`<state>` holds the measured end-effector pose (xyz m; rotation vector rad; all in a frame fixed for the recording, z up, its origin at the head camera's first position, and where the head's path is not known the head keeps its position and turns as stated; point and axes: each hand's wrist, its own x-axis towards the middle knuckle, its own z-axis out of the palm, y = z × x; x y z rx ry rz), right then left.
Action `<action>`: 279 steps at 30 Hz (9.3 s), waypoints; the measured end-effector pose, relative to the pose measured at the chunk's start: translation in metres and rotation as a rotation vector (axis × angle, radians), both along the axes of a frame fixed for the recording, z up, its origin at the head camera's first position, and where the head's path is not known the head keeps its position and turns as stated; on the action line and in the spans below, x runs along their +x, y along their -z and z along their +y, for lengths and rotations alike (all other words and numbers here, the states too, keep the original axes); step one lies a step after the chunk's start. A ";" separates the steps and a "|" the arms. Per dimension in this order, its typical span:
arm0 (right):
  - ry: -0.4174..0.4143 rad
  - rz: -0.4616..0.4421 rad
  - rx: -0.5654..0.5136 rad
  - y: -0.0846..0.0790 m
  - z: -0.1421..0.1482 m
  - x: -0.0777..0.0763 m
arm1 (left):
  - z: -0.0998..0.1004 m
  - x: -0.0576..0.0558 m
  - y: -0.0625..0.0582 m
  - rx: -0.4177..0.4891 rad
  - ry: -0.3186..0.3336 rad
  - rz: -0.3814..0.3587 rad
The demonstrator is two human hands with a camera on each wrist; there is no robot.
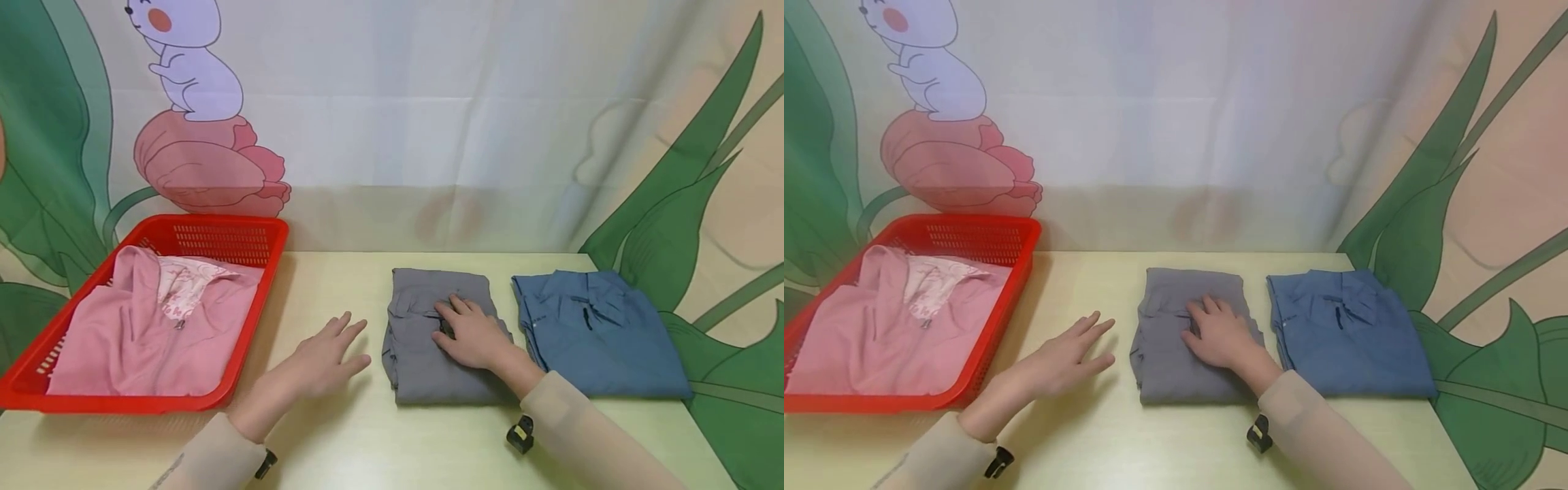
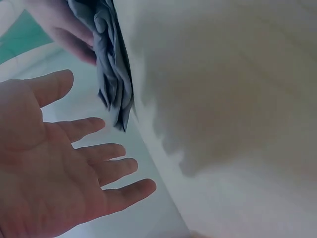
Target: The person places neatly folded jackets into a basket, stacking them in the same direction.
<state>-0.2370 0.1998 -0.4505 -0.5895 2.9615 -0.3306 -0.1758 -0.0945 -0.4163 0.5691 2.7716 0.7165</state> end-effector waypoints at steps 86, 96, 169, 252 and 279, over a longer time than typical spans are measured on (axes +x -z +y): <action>0.210 -0.326 -0.378 -0.021 0.022 0.015 | -0.009 -0.004 0.001 0.015 -0.154 -0.051; 0.139 -0.323 -0.390 -0.014 0.006 0.017 | -0.008 -0.010 0.006 0.100 -0.180 -0.096; 0.280 -0.892 -1.150 -0.008 0.021 0.007 | -0.015 -0.030 0.029 1.018 -0.479 -0.634; 0.064 -0.700 -1.202 -0.113 -0.119 -0.006 | -0.153 -0.025 -0.078 1.045 -0.278 -0.482; 0.051 -0.699 -1.155 -0.125 -0.197 -0.024 | -0.221 -0.036 -0.082 0.907 -0.400 -0.350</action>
